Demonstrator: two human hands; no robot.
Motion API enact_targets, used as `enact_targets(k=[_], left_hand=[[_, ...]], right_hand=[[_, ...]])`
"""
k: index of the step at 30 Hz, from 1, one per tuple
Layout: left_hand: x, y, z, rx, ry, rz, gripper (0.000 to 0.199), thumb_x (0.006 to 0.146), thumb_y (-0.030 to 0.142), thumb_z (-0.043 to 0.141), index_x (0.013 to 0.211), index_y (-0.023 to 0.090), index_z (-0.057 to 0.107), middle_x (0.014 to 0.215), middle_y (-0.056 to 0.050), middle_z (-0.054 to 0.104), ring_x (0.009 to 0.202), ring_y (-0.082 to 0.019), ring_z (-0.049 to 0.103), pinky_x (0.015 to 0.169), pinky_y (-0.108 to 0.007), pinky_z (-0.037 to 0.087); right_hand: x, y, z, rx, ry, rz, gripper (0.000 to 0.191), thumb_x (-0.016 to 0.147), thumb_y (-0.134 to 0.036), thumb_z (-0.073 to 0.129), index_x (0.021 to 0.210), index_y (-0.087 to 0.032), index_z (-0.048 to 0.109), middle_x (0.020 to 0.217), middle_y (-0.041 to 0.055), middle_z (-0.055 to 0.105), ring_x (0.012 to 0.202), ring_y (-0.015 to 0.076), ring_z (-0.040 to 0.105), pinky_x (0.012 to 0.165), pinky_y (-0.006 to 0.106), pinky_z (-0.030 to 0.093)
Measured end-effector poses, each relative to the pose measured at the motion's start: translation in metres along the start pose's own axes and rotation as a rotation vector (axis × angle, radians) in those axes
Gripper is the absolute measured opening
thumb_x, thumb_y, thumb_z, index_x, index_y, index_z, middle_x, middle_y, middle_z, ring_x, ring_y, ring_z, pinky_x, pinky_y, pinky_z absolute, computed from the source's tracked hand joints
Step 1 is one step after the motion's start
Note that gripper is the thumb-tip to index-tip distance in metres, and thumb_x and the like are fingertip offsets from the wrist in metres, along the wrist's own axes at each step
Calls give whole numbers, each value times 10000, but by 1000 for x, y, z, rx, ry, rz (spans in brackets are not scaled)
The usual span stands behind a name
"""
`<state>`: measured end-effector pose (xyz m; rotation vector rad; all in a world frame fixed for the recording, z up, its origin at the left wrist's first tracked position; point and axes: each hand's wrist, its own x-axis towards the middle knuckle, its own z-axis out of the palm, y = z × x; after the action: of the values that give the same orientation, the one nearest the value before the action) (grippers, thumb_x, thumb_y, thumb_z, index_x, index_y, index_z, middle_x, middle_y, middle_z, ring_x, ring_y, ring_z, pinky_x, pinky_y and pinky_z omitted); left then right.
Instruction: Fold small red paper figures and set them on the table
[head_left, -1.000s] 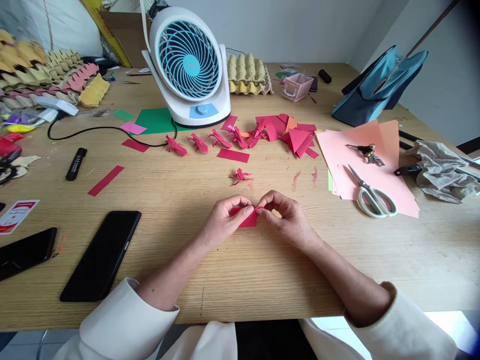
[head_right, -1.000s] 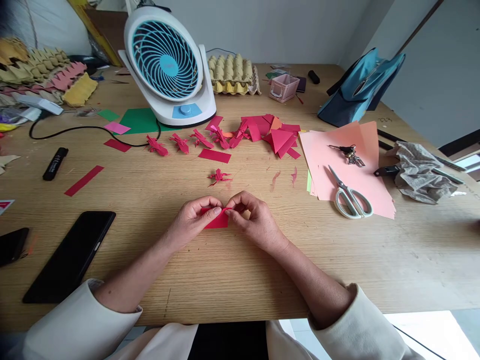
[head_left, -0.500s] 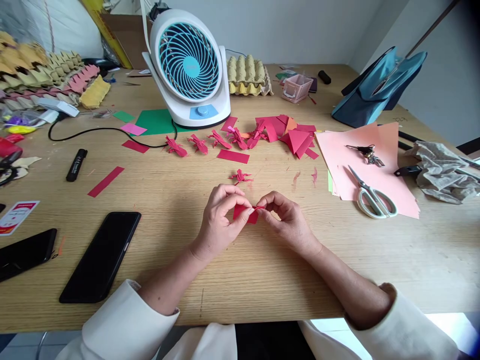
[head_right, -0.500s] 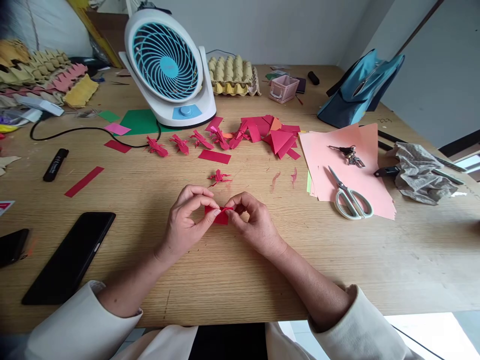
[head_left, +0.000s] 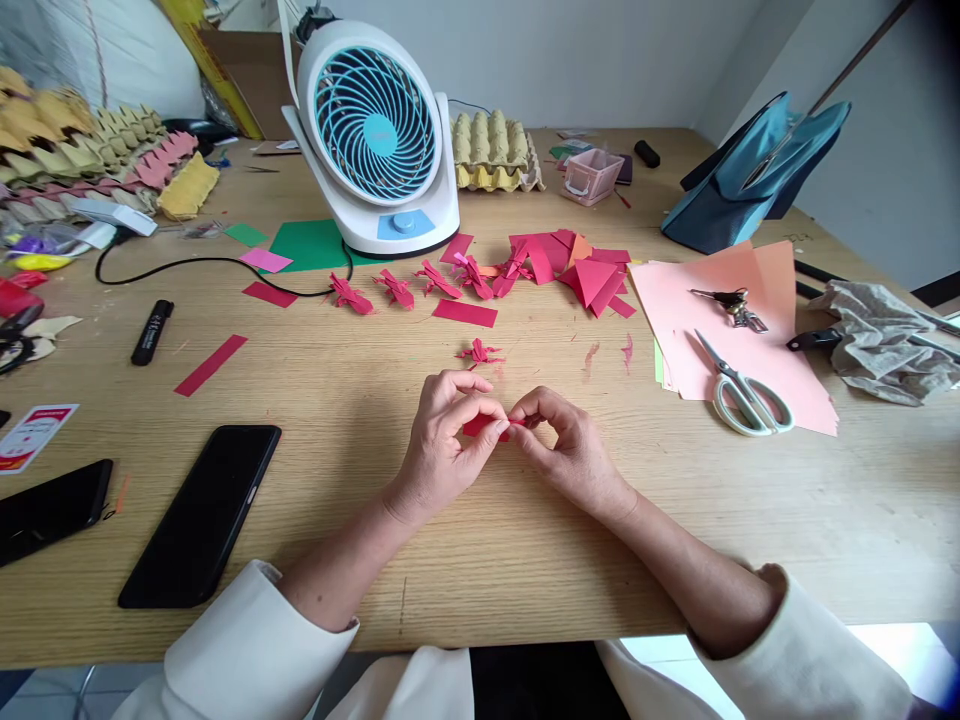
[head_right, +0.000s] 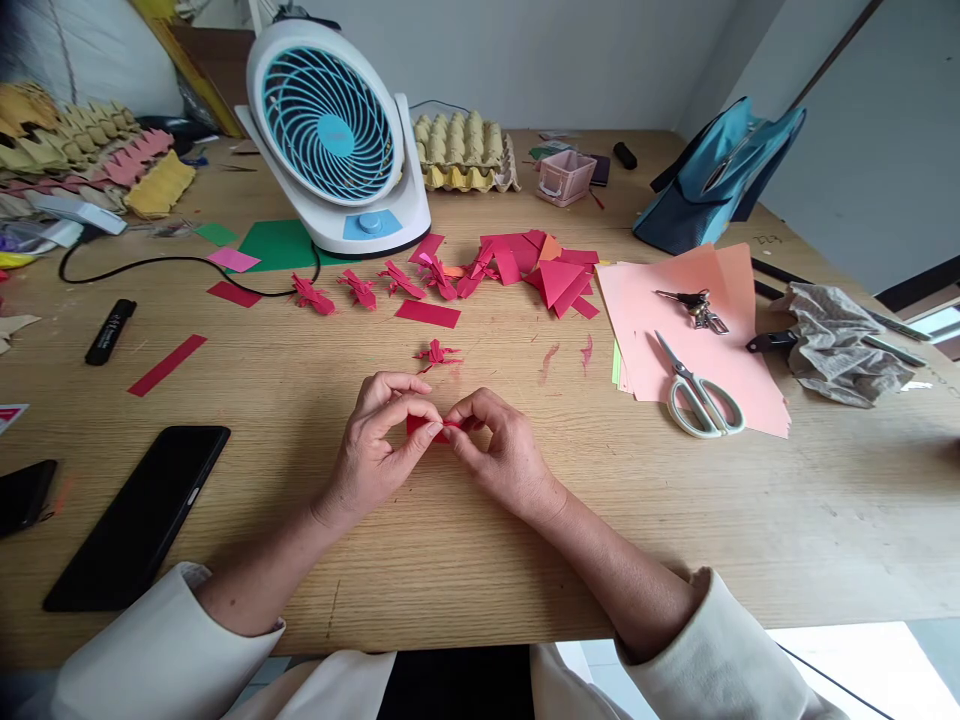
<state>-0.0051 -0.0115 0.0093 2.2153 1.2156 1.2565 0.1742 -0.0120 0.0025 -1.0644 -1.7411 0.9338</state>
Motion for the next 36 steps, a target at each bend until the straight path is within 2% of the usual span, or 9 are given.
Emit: enact_targets(k=[10, 16, 25, 36], left_hand=[[2, 0, 0, -71, -28, -88, 127, 891, 166, 613, 785, 200, 675, 1120, -75, 589, 1105, -226, 554, 983, -411, 451], [2, 2, 0, -85, -1, -78, 93, 869, 157, 633, 793, 201, 667, 1093, -74, 587, 1089, -223, 557, 1002, -418, 453], [3, 2, -1, -97, -31, -60, 101, 863, 163, 610, 772, 199, 633, 1123, -88, 584, 1127, -238, 552, 995, -422, 459], [3, 2, -4, 18, -66, -45, 122, 849, 146, 593, 752, 203, 641, 1128, -78, 587, 1106, -245, 535, 987, -433, 461]], right_hand=[[-2, -2, 2, -76, 50, -66, 106, 884, -177, 602, 793, -217, 566, 776, 11, 599, 714, 145, 575, 678, 292, 477], [-2, -3, 2, -68, 48, -115, 117, 884, -158, 600, 790, -217, 563, 778, 16, 584, 724, 152, 576, 684, 302, 474], [-3, -4, 2, -83, 51, -144, 111, 881, -149, 602, 808, -224, 566, 790, 15, 588, 735, 153, 584, 690, 301, 490], [-3, -2, 3, -82, 26, -158, 109, 882, -148, 600, 807, -225, 583, 793, 16, 601, 730, 151, 594, 679, 300, 498]])
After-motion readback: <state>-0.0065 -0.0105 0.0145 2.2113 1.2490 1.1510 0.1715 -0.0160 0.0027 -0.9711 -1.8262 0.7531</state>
